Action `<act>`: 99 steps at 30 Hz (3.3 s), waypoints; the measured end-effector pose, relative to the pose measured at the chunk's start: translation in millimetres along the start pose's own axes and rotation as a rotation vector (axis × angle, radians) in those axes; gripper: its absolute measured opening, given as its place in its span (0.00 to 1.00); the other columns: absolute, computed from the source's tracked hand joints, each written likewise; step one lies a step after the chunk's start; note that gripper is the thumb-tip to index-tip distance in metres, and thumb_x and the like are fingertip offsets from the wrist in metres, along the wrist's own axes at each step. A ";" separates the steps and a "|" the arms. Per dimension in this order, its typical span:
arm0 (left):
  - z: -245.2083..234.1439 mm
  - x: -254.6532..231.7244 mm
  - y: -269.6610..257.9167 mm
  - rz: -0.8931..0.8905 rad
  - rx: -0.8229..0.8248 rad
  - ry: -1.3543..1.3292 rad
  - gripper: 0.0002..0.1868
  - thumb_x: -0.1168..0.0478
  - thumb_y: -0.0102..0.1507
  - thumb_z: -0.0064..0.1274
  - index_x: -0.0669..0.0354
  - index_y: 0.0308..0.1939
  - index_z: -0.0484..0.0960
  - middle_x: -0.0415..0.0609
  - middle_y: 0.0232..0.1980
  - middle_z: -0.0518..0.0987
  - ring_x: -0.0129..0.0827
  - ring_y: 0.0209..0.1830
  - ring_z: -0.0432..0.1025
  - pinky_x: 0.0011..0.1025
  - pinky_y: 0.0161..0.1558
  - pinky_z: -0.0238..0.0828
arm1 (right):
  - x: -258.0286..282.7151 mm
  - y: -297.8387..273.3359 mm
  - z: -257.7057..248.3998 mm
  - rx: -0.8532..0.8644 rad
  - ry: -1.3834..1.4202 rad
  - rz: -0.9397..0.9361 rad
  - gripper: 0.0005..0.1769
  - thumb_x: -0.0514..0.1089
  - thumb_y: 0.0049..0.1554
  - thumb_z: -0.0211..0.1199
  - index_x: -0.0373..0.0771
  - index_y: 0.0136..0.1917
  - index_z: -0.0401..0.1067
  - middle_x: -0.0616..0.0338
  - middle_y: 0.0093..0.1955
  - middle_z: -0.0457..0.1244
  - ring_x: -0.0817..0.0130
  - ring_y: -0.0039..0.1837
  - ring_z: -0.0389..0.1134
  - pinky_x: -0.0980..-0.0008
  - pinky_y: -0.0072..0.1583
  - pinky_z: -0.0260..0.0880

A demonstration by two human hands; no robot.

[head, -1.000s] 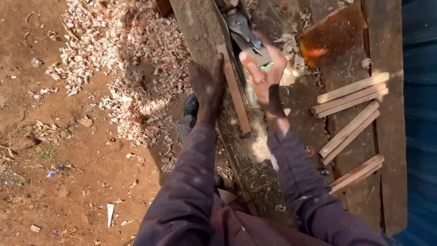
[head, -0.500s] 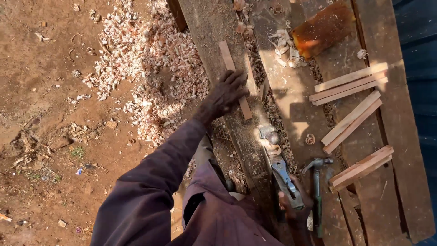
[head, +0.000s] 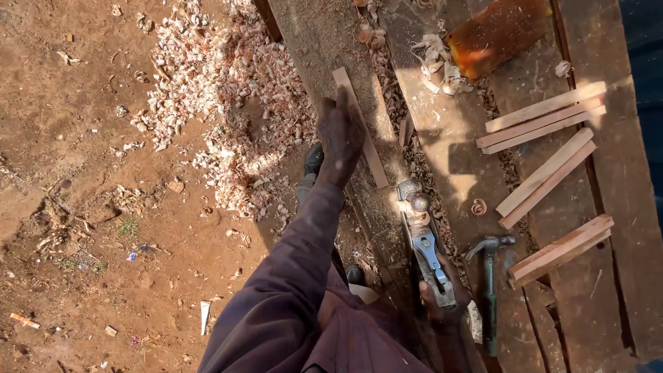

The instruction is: The person is using a manual hand plane to smooth the surfaces of several thin wooden strips on a workbench.

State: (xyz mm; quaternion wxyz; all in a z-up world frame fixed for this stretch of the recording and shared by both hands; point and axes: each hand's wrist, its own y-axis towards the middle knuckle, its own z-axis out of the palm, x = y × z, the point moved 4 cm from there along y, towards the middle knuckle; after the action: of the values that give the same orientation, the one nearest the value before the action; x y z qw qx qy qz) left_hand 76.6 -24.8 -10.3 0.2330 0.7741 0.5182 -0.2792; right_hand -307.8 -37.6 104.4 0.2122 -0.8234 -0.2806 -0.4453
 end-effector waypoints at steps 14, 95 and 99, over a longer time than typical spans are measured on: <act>2.8 -16.0 38.5 -0.064 -0.060 -0.010 0.15 0.58 0.71 0.48 0.68 0.53 0.69 0.53 0.46 0.69 0.28 0.21 0.66 0.27 0.17 0.67 | 7.5 3.5 1.7 -0.001 0.025 0.015 0.32 0.54 0.56 0.62 0.36 0.69 0.70 0.62 0.29 0.65 0.75 0.27 0.63 0.72 0.36 0.67; 16.7 60.7 68.0 -0.463 -0.186 -0.459 0.34 0.37 0.57 0.65 0.50 0.45 0.60 0.36 0.33 0.56 0.24 0.31 0.57 0.24 0.29 0.64 | 40.9 68.8 62.7 0.031 0.113 -0.196 0.26 0.53 0.60 0.63 0.36 0.66 0.72 0.72 0.33 0.59 0.83 0.32 0.53 0.77 0.35 0.52; 11.0 54.6 59.6 -0.381 -0.211 -0.555 0.33 0.38 0.59 0.63 0.52 0.47 0.60 0.34 0.31 0.53 0.22 0.28 0.52 0.22 0.24 0.56 | 31.0 79.5 60.3 0.086 -0.058 -0.074 0.33 0.59 0.56 0.61 0.34 0.66 0.70 0.63 0.43 0.65 0.72 0.41 0.63 0.73 0.45 0.64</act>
State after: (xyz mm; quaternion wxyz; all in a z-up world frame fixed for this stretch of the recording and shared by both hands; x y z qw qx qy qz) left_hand 146.8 -16.4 -50.9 0.3874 0.5296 0.5964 -0.4623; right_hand -205.2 -52.9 91.9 0.2224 -0.8152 -0.3357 -0.4162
